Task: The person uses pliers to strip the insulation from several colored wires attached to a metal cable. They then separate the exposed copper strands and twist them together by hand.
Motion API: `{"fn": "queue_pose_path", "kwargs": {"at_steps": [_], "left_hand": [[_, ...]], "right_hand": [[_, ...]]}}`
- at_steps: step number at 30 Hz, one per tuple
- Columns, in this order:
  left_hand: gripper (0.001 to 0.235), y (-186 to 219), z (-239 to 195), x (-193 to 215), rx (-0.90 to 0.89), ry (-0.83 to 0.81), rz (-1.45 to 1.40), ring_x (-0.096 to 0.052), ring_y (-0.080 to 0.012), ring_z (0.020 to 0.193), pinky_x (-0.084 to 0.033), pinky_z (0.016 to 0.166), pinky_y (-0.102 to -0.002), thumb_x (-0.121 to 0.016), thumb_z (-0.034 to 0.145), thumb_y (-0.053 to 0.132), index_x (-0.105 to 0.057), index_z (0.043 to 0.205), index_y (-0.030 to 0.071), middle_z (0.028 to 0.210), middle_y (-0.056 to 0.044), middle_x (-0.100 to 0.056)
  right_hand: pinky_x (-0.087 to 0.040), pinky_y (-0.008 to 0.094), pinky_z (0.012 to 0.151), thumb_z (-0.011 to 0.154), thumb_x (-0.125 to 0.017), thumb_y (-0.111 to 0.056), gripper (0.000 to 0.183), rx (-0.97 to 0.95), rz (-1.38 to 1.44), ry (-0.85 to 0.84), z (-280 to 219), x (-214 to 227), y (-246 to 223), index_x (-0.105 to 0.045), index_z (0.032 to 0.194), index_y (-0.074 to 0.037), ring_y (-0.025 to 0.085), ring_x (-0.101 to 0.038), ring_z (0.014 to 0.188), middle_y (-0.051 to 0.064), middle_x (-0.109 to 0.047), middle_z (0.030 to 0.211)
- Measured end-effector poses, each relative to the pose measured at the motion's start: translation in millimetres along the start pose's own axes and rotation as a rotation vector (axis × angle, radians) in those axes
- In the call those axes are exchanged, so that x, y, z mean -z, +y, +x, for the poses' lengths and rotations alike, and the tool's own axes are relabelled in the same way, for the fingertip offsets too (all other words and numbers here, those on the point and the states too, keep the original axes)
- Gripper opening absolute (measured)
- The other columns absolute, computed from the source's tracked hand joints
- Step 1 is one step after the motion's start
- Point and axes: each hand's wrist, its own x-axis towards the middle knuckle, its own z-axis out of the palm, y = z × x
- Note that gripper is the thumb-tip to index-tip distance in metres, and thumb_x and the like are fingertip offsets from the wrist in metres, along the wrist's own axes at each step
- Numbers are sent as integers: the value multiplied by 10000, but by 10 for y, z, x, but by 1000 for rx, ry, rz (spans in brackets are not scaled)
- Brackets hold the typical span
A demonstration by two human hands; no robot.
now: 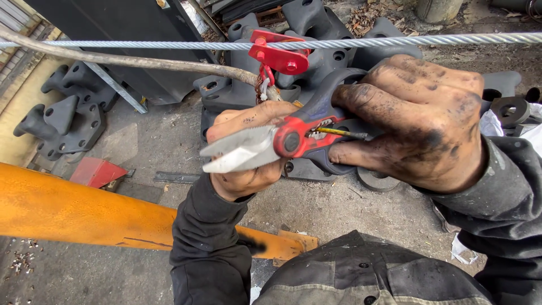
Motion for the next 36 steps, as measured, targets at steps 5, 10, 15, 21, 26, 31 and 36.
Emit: {"fn": "queue_pose_path", "kwargs": {"at_steps": [5,10,15,21,26,31,36], "left_hand": [[397,15,0,-23,-29,9,60,-652,-215,646,-547,621,-324,-702,678,9,-651,1047,-129,925,-185,-720],[393,30,8,-9,-65,-2,110,-595,-222,586,-502,581,-342,-705,643,11,-636,999,-141,877,-181,-699],[312,-73,-12,-40,-207,11,192,-693,-256,692,-529,606,-353,-692,782,-107,-620,1080,-47,1045,-213,-730],[135,65,87,-10,-69,-32,65,-641,-240,662,-531,633,-344,-629,826,-107,-611,959,-112,969,-188,-699],[312,21,110,-28,-81,-37,28,-605,-226,699,-503,675,-344,-640,746,-73,-632,1058,-61,968,-160,-694],[321,-46,125,-36,-112,-63,11,-529,-230,666,-447,636,-356,-656,755,-59,-630,1075,-73,912,-160,-649],[182,-112,130,-36,14,-95,-51,-621,-202,801,-519,767,-306,-695,864,16,-686,1034,-49,1008,-153,-700]], "right_hand": [[-488,408,711,821,-993,-349,474,1,-32,4,-2,-1,-8,-798,1026,31,273,-619,765,105,-664,870],[-539,406,718,841,-998,-396,512,37,-43,-7,-28,5,51,-818,1053,34,286,-684,805,120,-701,880],[-532,429,771,819,-974,-334,440,19,-83,-57,-12,70,47,-807,1068,-11,314,-701,924,95,-672,896],[-590,434,901,790,-944,-373,494,70,-22,-65,2,27,128,-805,1045,26,309,-705,845,144,-730,922],[-572,407,778,928,-952,-393,418,170,-234,56,-35,-28,183,-837,1065,-15,317,-763,920,101,-737,927],[-542,396,782,851,-945,-304,379,121,-217,-12,34,28,190,-830,1074,-19,283,-688,835,103,-750,961],[-520,455,891,777,-901,-225,405,119,-38,-57,96,40,253,-780,1057,42,310,-633,780,136,-720,946]]}}
